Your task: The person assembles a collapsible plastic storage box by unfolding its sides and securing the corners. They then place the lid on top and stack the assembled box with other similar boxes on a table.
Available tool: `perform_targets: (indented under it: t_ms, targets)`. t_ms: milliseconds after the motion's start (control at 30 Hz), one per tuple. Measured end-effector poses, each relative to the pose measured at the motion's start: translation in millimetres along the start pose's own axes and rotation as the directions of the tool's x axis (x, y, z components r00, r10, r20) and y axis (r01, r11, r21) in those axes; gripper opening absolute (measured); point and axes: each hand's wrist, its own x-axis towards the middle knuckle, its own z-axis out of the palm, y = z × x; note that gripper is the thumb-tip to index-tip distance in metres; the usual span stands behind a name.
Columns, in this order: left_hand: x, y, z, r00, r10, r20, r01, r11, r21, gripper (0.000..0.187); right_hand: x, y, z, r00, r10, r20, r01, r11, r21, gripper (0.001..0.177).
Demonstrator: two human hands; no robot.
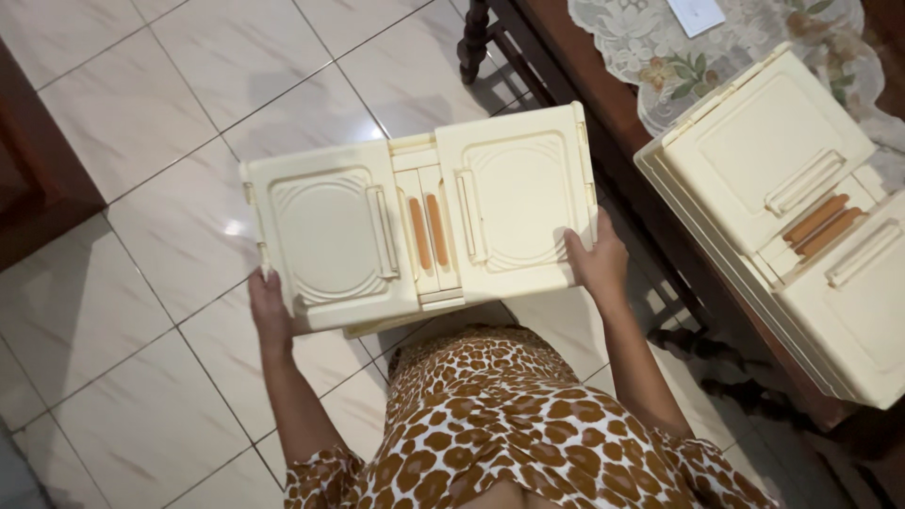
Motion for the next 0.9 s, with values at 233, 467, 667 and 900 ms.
perform_targets:
  t_ms: [233, 467, 667, 900]
  targets:
    - [15.5, 86.7, 1.9, 0.998, -0.01, 0.059, 0.005, 0.996, 0.088, 0.048, -13.4, -50.3, -52.1, 0.996, -0.007, -0.091, 0.0, 0.997, -0.075, 0.061]
    - [25.6, 137.8, 41.7, 0.978, 0.006, 0.21, -0.023, 0.997, 0.078, 0.05, -22.4, -50.2, -106.9, 0.971, 0.013, -0.237, -0.045, 0.991, -0.129, 0.055]
    - [32.2, 185.6, 88.0, 0.949, 0.023, 0.315, -0.083, 0.981, 0.177, 0.053, -38.4, -21.1, -150.0, 0.927, 0.056, -0.37, -0.12, 0.981, -0.151, 0.061]
    - [26.3, 233.8, 156.3, 0.838, 0.094, 0.537, -0.149, 0.987, 0.059, 0.055, -66.1, 27.7, -201.0, 0.856, 0.175, -0.487, -0.267, 0.955, -0.126, 0.061]
